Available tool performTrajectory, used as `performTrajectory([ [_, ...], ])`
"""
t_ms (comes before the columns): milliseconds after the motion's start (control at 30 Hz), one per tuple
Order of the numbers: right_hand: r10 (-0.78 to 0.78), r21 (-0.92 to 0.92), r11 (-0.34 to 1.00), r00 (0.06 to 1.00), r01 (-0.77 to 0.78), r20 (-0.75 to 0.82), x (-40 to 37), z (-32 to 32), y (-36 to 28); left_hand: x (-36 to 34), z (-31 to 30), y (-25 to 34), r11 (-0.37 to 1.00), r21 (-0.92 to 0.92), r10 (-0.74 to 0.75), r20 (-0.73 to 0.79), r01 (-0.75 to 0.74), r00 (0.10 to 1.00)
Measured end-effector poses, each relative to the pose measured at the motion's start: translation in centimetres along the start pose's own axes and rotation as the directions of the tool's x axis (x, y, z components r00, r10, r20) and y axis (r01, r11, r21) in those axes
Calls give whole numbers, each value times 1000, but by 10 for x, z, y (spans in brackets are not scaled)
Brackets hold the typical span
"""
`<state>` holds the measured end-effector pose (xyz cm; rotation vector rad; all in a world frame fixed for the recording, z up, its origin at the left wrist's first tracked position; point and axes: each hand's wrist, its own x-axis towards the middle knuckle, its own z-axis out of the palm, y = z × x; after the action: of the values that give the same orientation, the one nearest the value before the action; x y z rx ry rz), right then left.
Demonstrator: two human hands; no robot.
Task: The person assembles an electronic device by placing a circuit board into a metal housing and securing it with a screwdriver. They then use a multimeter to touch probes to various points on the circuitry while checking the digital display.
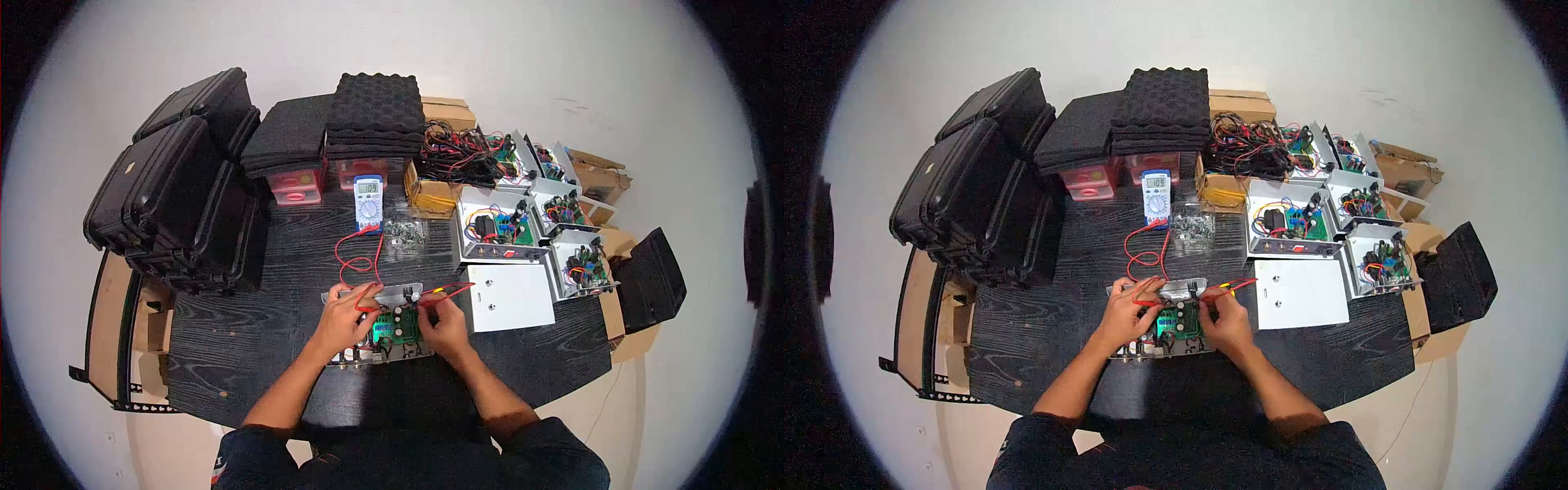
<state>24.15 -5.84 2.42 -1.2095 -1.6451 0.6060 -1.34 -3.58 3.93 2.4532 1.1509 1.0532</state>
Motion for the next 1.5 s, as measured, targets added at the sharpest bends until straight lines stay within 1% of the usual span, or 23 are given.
performTrajectory([
  [67,-53,-17,998,999,52,-11,1,1,4,0,-1,1,1000,-11,-7,1,7,1000],
  [167,26,-27,999,999,-25,24,-1,-1,2,0,0,0,1000,-11,-6,-1,6,1000],
  [267,39,-7,999,999,-39,28,0,-1,-1,0,-1,0,1000,-10,-4,3,4,1000],
  [367,41,-33,999,999,-40,35,-2,0,4,0,0,-1,1000,-4,1,2,-1,1000],
  [467,45,-2,999,999,-45,28,-3,3,11,0,-1,-1,1000,-13,-1,8,1,1000],
  [567,-17,-33,999,1000,18,15,-2,4,13,0,-1,-1,1000,-9,-4,13,4,1000],
  [767,64,47,997,998,-65,7,-2,0,-1,-1,0,-1,1000,-4,0,20,0,1000],
  [867,63,29,998,998,-63,17,-5,3,10,-1,-1,-2,1000,13,22,17,-22,1000],
  [967,26,38,999,1000,-26,-9,-4,6,14,0,-1,0,1000,17,25,13,-25,1000],
  [1067,61,-16,998,998,-61,16,-4,1,9,-1,0,-1,999,30,25,3,-25,1000],
  [1167,44,0,999,999,-44,5,-4,2,11,0,1,-2,1000,11,25,-3,-25,1000],
  [1267,82,-22,996,996,-81,24,-4,1,11,-1,1,-2,1000,9,28,0,-28,1000],
  [1367,-9,-66,998,1000,9,-1,-2,0,5,-1,1,-3,1000,2,22,-4,-22,1000],
  [1500,21,-9,1000,1000,-21,-14,-2,1,4,0,-2,-1,1000,6,13,7,-13,1000],
])
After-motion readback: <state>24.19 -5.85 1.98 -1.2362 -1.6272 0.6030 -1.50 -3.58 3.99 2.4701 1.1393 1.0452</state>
